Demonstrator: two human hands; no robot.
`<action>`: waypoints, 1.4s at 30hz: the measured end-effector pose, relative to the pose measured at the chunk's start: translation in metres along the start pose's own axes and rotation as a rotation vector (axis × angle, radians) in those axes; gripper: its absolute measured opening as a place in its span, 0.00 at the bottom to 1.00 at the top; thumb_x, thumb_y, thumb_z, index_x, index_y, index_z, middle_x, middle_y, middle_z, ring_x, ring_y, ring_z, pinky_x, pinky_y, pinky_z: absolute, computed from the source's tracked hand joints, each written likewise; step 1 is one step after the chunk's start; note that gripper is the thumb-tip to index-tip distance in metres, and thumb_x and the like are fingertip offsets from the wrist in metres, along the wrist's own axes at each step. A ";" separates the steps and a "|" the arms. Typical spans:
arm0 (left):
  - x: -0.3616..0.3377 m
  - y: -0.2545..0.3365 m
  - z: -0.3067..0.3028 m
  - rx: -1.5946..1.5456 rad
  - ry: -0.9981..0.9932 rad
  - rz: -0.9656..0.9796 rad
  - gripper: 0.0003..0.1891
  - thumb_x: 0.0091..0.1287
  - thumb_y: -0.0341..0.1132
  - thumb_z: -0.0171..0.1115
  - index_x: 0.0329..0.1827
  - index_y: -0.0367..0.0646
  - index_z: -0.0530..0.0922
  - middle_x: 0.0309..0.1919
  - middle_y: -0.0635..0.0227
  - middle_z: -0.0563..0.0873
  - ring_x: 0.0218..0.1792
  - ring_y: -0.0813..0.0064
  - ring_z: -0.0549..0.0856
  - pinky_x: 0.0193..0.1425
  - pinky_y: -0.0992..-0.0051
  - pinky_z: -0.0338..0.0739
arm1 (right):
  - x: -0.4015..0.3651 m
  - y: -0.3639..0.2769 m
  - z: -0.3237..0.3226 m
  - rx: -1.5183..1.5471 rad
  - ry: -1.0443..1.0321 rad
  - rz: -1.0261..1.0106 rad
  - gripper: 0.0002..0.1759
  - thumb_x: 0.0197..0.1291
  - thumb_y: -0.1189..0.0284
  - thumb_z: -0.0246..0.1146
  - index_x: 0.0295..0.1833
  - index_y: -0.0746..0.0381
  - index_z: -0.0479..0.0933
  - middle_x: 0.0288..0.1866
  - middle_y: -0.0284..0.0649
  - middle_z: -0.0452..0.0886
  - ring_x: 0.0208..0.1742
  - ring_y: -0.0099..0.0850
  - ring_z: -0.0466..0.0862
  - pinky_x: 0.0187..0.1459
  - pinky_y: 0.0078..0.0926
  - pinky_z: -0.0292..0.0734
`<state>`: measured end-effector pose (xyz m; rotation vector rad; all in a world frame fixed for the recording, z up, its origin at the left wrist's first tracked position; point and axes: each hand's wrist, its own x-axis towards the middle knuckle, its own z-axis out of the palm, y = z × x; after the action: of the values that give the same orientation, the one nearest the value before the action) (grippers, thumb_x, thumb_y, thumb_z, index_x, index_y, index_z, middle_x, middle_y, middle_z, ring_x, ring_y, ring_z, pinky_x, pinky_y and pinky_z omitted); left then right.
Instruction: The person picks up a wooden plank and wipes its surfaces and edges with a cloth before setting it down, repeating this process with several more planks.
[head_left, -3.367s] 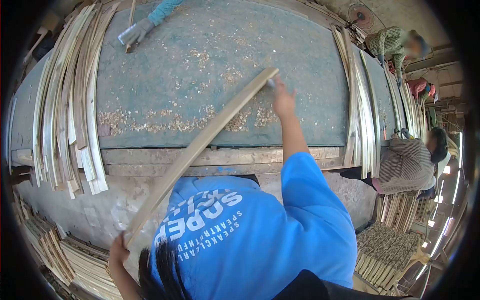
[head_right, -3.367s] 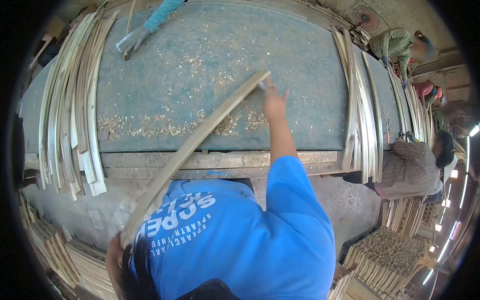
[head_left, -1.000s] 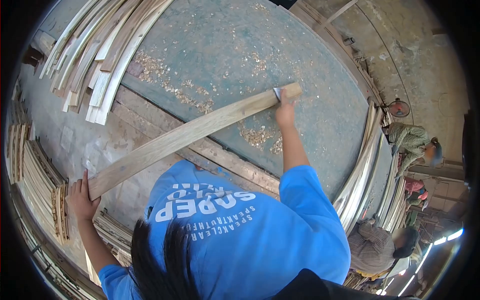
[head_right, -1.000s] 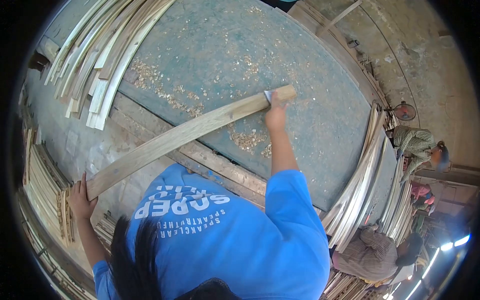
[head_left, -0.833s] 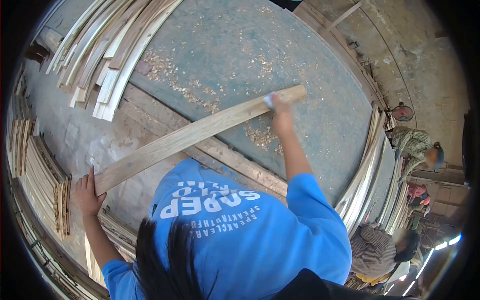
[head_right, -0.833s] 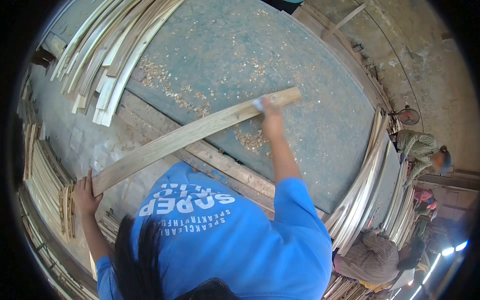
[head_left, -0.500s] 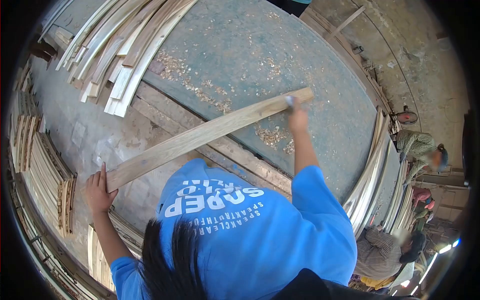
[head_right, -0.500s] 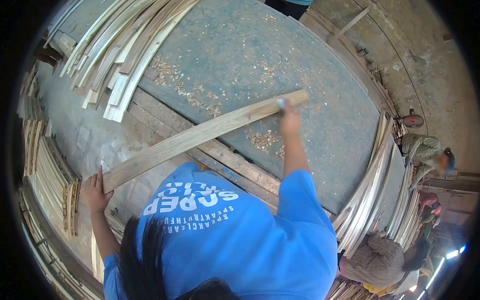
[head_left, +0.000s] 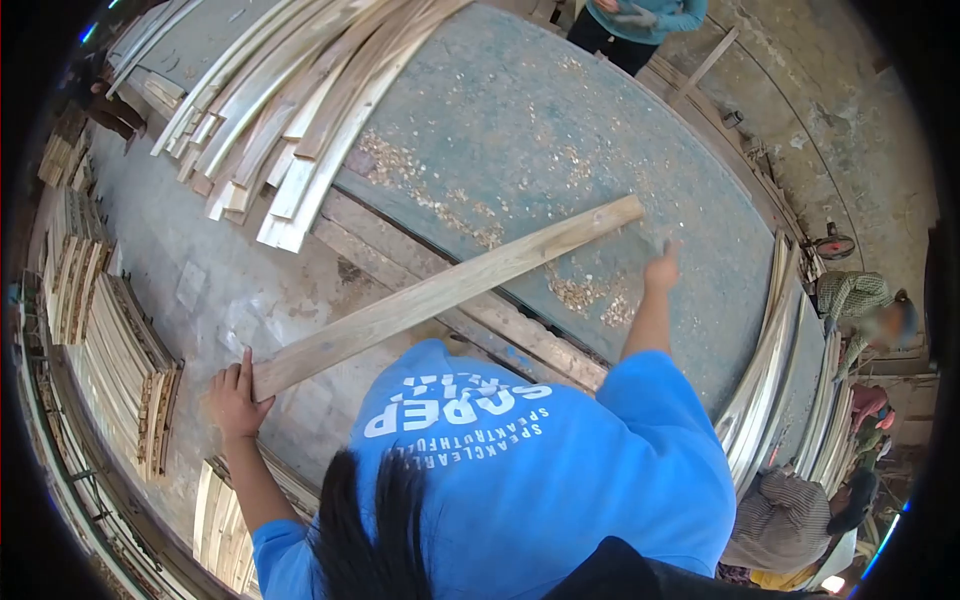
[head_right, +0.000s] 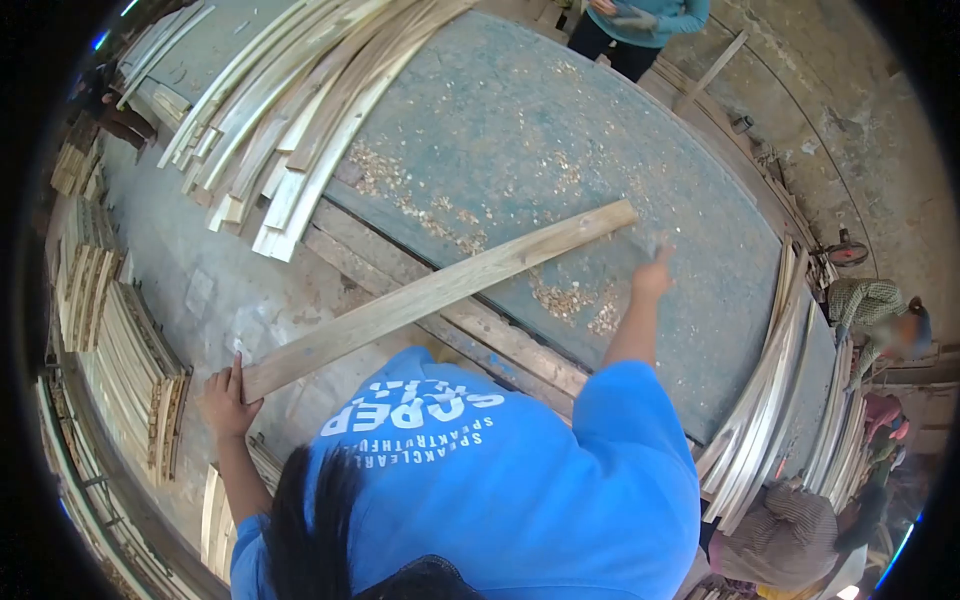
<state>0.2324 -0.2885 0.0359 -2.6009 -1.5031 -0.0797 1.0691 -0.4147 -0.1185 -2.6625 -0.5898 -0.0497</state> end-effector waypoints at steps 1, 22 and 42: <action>-0.005 -0.007 0.007 0.003 0.002 -0.032 0.57 0.36 0.40 0.81 0.79 0.52 0.69 0.49 0.64 0.82 0.49 0.57 0.80 0.59 0.57 0.73 | -0.006 -0.002 -0.012 0.072 0.048 -0.004 0.48 0.61 0.82 0.53 0.87 0.56 0.44 0.73 0.43 0.78 0.68 0.44 0.82 0.79 0.66 0.44; 0.371 -0.087 0.037 0.165 0.251 -0.628 0.38 0.64 0.54 0.72 0.76 0.50 0.71 0.52 0.51 0.85 0.53 0.52 0.86 0.54 0.56 0.82 | -0.220 0.100 -0.048 0.445 0.071 0.072 0.52 0.49 0.95 0.44 0.85 0.61 0.53 0.78 0.53 0.71 0.80 0.41 0.69 0.73 0.23 0.62; 0.460 0.104 0.042 0.017 0.371 0.005 0.38 0.66 0.46 0.64 0.81 0.58 0.65 0.85 0.59 0.52 0.83 0.45 0.52 0.80 0.33 0.48 | -0.295 0.078 -0.129 -0.094 0.149 0.199 0.49 0.48 0.95 0.43 0.81 0.62 0.62 0.79 0.52 0.68 0.82 0.46 0.64 0.81 0.35 0.55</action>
<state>0.5522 0.0611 0.0370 -2.4041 -1.3552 -0.5151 0.8397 -0.6479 -0.0664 -2.7638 -0.2801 -0.2212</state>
